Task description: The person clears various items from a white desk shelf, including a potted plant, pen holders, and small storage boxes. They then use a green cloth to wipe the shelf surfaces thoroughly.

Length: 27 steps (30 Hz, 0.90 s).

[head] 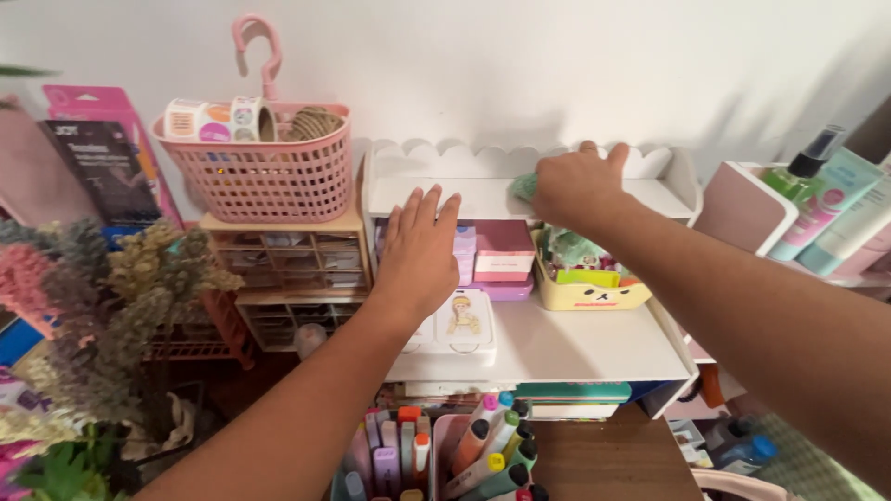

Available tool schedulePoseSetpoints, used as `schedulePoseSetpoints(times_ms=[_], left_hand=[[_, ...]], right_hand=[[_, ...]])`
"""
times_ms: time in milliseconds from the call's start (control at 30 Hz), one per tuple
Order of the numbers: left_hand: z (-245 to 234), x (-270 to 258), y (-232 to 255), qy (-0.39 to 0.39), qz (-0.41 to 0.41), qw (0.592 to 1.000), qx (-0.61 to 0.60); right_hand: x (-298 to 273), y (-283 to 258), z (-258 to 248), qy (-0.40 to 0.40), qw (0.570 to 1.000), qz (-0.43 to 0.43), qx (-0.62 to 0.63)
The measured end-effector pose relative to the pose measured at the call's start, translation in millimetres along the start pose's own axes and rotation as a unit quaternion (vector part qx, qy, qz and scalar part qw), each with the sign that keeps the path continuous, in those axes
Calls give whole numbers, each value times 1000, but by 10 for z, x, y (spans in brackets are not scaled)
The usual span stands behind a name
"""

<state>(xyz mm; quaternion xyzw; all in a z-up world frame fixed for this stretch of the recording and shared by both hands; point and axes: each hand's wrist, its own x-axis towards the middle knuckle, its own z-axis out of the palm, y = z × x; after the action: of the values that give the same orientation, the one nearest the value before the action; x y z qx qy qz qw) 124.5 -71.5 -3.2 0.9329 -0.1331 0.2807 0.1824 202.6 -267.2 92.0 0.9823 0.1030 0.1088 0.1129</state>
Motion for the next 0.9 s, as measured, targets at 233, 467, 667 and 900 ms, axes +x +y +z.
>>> schedulePoseSetpoints(times_ms=[233,467,667,900], left_hand=[[91,-27,19,11,11,996,92],[97,-28,9,10,4,997,83],[72,-33,14,0,3,996,85],[64,-30,7,-3,7,996,87]], right_hand=[[69,539,158,-22,998,64,-2],[174,931,253,-22,991,127,44],[230,1080,319,-26,985,157,62],[27,1076,306,-26,983,166,70]])
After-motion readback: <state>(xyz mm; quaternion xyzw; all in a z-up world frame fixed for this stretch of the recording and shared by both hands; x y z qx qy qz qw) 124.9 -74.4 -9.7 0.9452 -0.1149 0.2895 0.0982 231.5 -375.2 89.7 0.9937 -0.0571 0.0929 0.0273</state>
